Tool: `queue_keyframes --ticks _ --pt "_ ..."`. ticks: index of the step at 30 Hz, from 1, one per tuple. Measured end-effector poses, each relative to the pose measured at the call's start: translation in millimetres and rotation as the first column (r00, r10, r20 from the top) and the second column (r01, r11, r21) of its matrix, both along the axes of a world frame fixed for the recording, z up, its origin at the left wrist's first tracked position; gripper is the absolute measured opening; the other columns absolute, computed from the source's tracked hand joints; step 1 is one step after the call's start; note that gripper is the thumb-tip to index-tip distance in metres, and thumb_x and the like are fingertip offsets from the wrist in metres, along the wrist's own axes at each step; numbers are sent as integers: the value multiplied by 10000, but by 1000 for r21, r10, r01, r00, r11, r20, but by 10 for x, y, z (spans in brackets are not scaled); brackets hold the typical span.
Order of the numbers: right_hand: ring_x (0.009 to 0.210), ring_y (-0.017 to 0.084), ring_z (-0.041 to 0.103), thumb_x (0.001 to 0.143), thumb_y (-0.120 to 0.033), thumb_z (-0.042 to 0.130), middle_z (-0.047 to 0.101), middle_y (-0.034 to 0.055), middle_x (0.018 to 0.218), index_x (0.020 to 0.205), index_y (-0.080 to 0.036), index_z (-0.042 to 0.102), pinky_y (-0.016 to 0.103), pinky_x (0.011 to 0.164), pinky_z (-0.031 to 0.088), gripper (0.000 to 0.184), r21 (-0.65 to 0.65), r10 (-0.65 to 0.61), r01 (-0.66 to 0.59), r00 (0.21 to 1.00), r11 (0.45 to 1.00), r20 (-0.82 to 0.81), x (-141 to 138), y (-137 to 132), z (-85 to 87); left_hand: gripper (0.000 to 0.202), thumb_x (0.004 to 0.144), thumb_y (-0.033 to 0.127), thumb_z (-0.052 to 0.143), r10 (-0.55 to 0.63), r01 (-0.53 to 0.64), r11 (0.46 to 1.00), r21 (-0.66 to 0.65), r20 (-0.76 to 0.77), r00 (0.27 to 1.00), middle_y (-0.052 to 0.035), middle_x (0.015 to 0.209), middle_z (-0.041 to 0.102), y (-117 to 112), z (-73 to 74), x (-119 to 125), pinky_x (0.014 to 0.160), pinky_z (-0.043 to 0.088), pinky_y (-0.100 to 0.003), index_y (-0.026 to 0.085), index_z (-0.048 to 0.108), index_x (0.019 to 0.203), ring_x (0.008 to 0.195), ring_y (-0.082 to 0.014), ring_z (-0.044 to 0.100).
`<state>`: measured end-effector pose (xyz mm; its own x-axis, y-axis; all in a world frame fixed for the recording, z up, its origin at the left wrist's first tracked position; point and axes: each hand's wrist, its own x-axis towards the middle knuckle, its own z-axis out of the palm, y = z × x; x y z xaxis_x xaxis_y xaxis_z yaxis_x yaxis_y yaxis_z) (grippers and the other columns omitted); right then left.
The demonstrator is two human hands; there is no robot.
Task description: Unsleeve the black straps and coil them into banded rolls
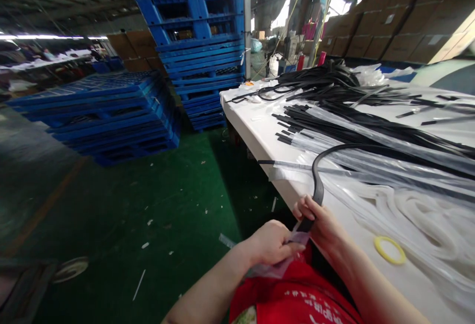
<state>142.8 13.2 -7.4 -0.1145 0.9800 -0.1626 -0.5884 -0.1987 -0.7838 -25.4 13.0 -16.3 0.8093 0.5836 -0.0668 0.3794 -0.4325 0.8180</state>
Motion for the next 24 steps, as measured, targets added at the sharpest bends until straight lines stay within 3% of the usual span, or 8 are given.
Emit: queue_keyframes --ticks 1,3,6,11,14,17,21,24 --pt "565 118 436 818 -472 740 309 -65 479 655 -193 586 234 621 411 357 36 -17 17 1000 999 1 -17 1 39 587 922 651 390 -16 39 982 -183 128 992 -79 843 691 0 -37 17 818 462 -303 154 683 817 842 -212 635" --pt "561 130 425 839 -521 694 272 -70 452 673 -202 604 271 740 451 371 55 -22 22 1000 998 12 -3 17 132 623 882 715 417 26 169 816 -553 327 945 -75 853 686 -14 -124 47 802 495 -321 146 664 934 809 -198 652" --pt "513 133 405 809 -580 687 255 -84 414 763 -201 673 349 885 469 382 7 -11 11 1000 1000 13 128 106 271 665 794 765 522 98 239 599 -764 366 926 -10 667 602 -44 -219 83 577 482 -268 138 624 993 557 -141 593" --pt "495 114 442 746 -599 749 326 -85 431 766 -202 669 302 788 519 406 39 -204 200 973 979 110 93 123 228 590 861 715 474 167 126 715 -688 343 925 26 613 546 -7 -194 131 505 413 -213 142 589 942 507 -101 544" --pt "490 129 513 778 -650 686 549 -27 607 869 -192 685 276 508 474 466 -46 -23 36 967 998 255 -100 10 76 575 877 711 444 281 14 763 -646 351 893 29 580 510 37 -136 92 509 401 -226 152 522 765 491 -92 495" --pt "548 141 571 732 -519 791 624 0 735 928 -179 683 271 513 473 407 -104 5 14 982 994 186 -29 136 96 565 898 693 424 263 -35 808 -588 308 914 57 542 449 20 -105 -60 465 331 -214 150 526 780 431 -66 402" --pt "549 120 527 653 -473 868 400 -91 477 825 -182 660 282 743 513 397 0 -274 275 961 962 20 237 422 320 648 856 763 397 226 -64 786 -615 188 956 52 533 460 -17 -133 -250 414 304 -203 136 563 875 393 -69 392" --pt "539 142 523 677 -642 782 380 -82 443 833 -164 662 278 614 470 516 41 -187 184 978 982 96 30 339 262 724 757 851 432 337 -159 758 -632 172 926 22 543 495 45 -143 -207 419 335 -218 152 577 874 432 -96 434"
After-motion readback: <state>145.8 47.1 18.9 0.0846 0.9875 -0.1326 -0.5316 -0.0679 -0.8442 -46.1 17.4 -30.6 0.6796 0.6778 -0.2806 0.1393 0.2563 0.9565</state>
